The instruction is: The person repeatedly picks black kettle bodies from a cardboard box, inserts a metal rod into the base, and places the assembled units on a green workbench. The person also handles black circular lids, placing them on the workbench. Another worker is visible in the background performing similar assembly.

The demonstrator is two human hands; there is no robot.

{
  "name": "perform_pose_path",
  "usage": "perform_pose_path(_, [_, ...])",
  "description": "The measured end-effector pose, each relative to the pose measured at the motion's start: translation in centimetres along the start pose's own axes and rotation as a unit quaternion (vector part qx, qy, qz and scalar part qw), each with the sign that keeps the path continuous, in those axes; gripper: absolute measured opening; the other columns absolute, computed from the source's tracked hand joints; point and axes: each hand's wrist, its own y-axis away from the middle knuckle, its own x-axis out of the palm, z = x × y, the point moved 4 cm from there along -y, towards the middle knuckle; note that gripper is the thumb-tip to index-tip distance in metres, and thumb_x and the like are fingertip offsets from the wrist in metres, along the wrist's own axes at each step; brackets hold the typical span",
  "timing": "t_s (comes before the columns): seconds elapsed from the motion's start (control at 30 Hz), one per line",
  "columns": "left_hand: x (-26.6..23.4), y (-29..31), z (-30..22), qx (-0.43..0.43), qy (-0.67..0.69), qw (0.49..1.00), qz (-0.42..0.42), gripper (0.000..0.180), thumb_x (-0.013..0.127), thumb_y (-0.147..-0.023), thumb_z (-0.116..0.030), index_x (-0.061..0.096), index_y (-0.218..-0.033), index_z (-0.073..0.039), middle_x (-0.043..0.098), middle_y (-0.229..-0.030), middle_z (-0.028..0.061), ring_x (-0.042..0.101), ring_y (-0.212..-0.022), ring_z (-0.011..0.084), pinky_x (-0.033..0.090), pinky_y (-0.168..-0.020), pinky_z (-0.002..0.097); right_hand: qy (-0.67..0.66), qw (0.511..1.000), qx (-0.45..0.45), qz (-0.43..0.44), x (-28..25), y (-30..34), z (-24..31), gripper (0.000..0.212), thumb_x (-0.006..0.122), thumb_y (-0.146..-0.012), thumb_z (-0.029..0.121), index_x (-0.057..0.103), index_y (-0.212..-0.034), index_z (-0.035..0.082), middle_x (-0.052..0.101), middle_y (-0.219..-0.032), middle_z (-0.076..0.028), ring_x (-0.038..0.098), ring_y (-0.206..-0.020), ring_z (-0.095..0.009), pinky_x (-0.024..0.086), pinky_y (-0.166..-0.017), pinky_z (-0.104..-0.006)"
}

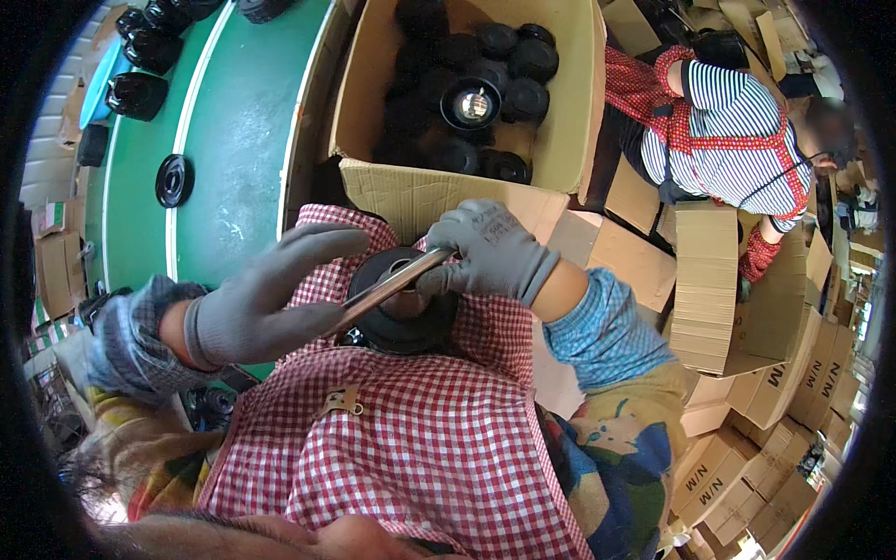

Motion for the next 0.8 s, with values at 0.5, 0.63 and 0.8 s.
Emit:
perform_pose_path(0.5, [5.8, -2.9, 4.1, -0.256, -0.141, 0.917, 0.272, 0.047, 0.062, -0.086, -0.015, 0.051, -0.131, -0.005, 0.070, -0.089, 0.0226, 0.071, -0.086, 0.0407, 0.056, -0.079, 0.0516, 0.046, 0.948, 0.013, 0.315, 1.0, -2.6, 2.7, 0.056, 0.072, -0.079, 0.066, 0.074, -0.104, 0.016, 0.074, -0.095, -0.014, 0.072, -0.091, -0.035, 0.055, -0.079, -0.0466])
perform_pose_path(0.63, [4.5, -4.9, 6.5, -0.145, -0.202, 0.900, 0.359, 0.042, 0.063, -0.089, -0.017, 0.054, -0.129, -0.011, 0.070, -0.088, 0.0190, 0.071, -0.084, 0.0382, 0.056, -0.075, 0.0498, -0.030, 0.955, 0.144, 0.259, -0.2, -1.5, 4.4, 0.060, 0.065, -0.086, 0.067, 0.068, -0.119, 0.016, 0.073, -0.107, -0.016, 0.070, -0.101, -0.035, 0.054, -0.087, -0.0457])
perform_pose_path(0.8, [4.1, -7.7, 10.0, 0.065, -0.327, 0.877, 0.347, 0.037, 0.066, -0.088, -0.023, 0.057, -0.123, -0.015, 0.070, -0.086, 0.0135, 0.071, -0.083, 0.0374, 0.056, -0.072, 0.0482, -0.057, 0.934, 0.291, 0.198, 0.5, 0.1, 5.6, 0.064, 0.057, -0.094, 0.063, 0.055, -0.136, 0.015, 0.070, -0.118, -0.022, 0.068, -0.110, -0.038, 0.053, -0.093, -0.0470])
